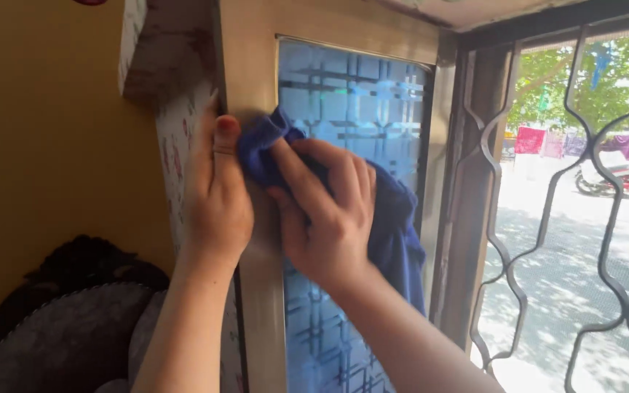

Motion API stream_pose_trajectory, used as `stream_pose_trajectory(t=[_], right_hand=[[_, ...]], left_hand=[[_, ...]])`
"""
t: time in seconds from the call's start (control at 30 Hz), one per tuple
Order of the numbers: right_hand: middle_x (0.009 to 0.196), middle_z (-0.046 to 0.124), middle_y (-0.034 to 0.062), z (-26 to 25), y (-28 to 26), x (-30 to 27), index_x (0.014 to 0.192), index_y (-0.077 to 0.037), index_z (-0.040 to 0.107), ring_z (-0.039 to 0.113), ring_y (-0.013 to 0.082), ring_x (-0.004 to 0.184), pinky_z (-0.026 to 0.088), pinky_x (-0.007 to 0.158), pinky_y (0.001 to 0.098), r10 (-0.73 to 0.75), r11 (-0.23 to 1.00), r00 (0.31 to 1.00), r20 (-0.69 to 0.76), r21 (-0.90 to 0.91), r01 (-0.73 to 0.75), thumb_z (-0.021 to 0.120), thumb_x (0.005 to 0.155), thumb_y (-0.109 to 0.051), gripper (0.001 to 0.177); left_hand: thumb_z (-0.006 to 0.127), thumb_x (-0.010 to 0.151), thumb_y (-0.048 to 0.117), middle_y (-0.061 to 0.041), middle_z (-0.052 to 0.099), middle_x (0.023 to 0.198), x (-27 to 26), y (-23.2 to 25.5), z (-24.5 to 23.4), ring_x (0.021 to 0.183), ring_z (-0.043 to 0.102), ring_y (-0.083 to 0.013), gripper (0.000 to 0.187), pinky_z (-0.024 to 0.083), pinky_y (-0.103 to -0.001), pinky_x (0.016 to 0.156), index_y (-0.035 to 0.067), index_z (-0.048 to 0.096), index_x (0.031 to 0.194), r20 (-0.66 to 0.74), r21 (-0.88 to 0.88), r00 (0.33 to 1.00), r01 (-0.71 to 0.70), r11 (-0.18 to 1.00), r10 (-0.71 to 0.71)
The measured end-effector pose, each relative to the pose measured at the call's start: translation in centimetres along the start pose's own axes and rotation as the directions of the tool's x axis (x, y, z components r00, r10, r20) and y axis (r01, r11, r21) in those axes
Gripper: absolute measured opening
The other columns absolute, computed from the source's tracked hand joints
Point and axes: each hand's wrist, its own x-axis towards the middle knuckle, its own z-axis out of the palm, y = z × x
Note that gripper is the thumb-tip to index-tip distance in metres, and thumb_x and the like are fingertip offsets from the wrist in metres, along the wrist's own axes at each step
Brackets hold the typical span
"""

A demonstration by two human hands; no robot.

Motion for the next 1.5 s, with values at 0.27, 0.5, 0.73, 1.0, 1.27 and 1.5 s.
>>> stream_pose_trajectory(t=[0.27,0.5,0.73,1.0,1.27,1.5], right_hand=[[0.122,0.065,0.0085,1.4,5.4,4.5,0.137,-0.019,0.068,0.062,0.0277,0.112,0.048,0.101,0.0377,0.065,0.997,0.996,-0.063,-0.035,-0.067,0.074,0.096,-0.006,0.043],[0.126,0.063,0.0086,-1.4,1.1,-0.4,0.138,-0.018,0.065,0.063,0.0285,0.116,0.047,0.100,0.0386,-0.111,0.992,0.991,0.075,0.065,0.106,0.077,0.090,-0.012,0.050],[0.120,0.063,0.0060,2.4,2.4,4.6,0.137,-0.018,0.066,0.063,0.0258,0.111,0.050,0.101,0.0356,0.097,0.995,0.991,-0.092,-0.009,-0.098,0.076,0.100,-0.009,0.039],[0.127,0.061,0.0135,-0.2,-1.6,-2.8,0.140,-0.016,0.064,0.061,0.0325,0.114,0.050,0.102,0.0417,0.095,0.993,0.995,0.025,0.061,-0.096,0.076,0.092,-0.009,0.049],[0.125,0.063,0.0128,0.7,1.8,1.0,0.140,-0.017,0.067,0.062,0.0303,0.110,0.051,0.098,0.0379,0.096,0.995,0.995,0.032,-0.016,-0.096,0.073,0.094,-0.004,0.048],[0.127,0.062,0.0118,-0.6,-0.7,-3.0,0.137,-0.016,0.066,0.061,0.0308,0.115,0.050,0.101,0.0395,0.078,0.997,0.995,0.059,0.024,-0.079,0.076,0.093,-0.008,0.046]], left_hand=[[0.038,0.118,0.039,0.003,0.042,0.088,-0.7,-0.1,-0.6,0.081,0.038,-0.0090,0.040,0.036,-0.025,0.072,0.004,0.051,0.103,0.010,0.072,1.000,0.020,0.997,-0.020],[0.036,0.106,0.044,0.010,0.059,0.088,-0.4,2.4,0.2,0.082,0.052,-0.0025,0.045,0.045,-0.021,0.074,0.007,0.062,0.098,0.063,-0.108,0.997,0.051,0.993,-0.044],[0.038,0.115,0.046,0.003,0.032,0.079,-1.4,0.0,-1.0,0.068,0.024,-0.0099,0.054,0.026,-0.030,0.062,0.003,0.039,0.083,0.000,0.051,0.974,0.224,0.973,-0.225],[0.033,0.108,0.056,0.009,0.058,0.090,-2.0,1.6,-0.3,0.083,0.051,-0.0035,0.062,0.044,-0.025,0.071,0.003,0.062,0.098,0.090,-0.061,0.994,-0.063,0.996,0.068],[0.034,0.110,0.057,0.008,0.045,0.082,-3.4,0.1,-0.9,0.077,0.042,-0.0046,0.058,0.037,-0.025,0.064,0.005,0.049,0.087,0.012,0.086,0.999,0.038,0.996,-0.039],[0.037,0.112,0.054,0.008,0.037,0.077,-5.0,-0.5,-1.0,0.074,0.034,-0.0049,0.055,0.030,-0.028,0.060,0.009,0.042,0.080,-0.008,0.031,0.994,0.113,0.993,-0.113]])
